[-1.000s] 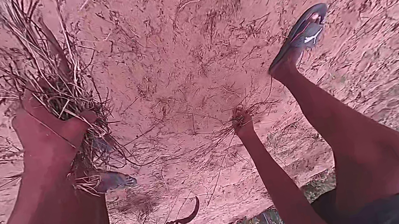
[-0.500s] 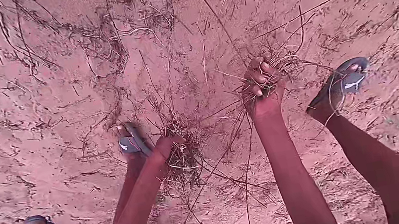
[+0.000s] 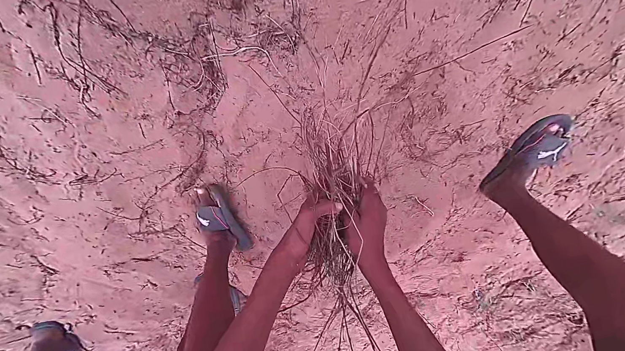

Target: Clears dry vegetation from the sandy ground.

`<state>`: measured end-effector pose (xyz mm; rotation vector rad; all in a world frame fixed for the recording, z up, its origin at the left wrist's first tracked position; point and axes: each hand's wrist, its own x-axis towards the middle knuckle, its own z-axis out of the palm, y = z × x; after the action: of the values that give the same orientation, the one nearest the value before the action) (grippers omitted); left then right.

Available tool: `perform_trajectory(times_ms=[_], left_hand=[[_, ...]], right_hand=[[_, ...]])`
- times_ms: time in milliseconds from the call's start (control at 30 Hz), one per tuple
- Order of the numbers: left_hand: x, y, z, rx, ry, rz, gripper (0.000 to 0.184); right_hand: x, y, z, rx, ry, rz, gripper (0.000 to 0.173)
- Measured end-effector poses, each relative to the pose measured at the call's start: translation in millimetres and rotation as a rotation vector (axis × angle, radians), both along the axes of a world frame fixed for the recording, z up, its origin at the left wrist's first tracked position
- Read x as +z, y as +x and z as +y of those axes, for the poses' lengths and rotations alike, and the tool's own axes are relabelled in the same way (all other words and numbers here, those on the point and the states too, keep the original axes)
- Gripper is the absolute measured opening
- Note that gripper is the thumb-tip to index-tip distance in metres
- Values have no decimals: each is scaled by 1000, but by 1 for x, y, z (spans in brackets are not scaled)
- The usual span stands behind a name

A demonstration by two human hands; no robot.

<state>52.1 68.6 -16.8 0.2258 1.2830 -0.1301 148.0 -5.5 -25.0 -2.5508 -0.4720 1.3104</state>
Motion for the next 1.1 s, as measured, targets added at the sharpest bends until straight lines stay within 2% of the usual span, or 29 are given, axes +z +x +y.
perform_trajectory(times_ms=[67,133,167,233,300,367,433,533,567,600,667,733,800,833,900,1000,1100], left_hand=[[3,-3,7,6,-25,-96,34],[2,-8,11,-33,42,-102,47],[-1,-9,8,-23,110,-53,48],[-15,-9,0,75,205,103,36],[-25,-16,-3,104,231,216,35],[-29,-27,-2,105,256,283,38],[-29,-41,9,52,279,316,43],[-32,-62,24,-130,397,328,45],[-32,-64,29,-195,453,367,43],[-32,-65,33,-272,492,409,42],[-39,-77,36,-465,590,468,48],[-49,-95,32,-624,675,487,60],[-46,-94,31,-617,698,481,59],[-45,-89,33,-591,705,469,60],[-47,-78,32,-618,703,480,63],[-57,-73,23,-774,687,488,70],[-57,-64,18,-822,660,480,62]], right_hand=[[4,6,18,209,-131,32,51],[15,0,34,412,-228,64,57],[22,-10,39,515,-262,74,56],[33,-26,46,696,-225,124,48],[30,-24,49,772,-199,319,57],[18,-17,38,706,-28,450,62],[9,-11,29,552,185,549,65],[-2,12,17,382,390,750,51],[-12,28,14,336,424,732,41],[-23,48,13,281,444,615,31],[-61,104,20,290,467,125,23],[-111,169,38,507,281,-340,31],[-156,222,53,775,-21,-451,47],[-175,239,58,868,-130,-446,50],[-197,251,53,993,-260,-383,41],[-189,228,27,989,-343,-105,31],[-177,173,-45,1032,-358,134,31]])
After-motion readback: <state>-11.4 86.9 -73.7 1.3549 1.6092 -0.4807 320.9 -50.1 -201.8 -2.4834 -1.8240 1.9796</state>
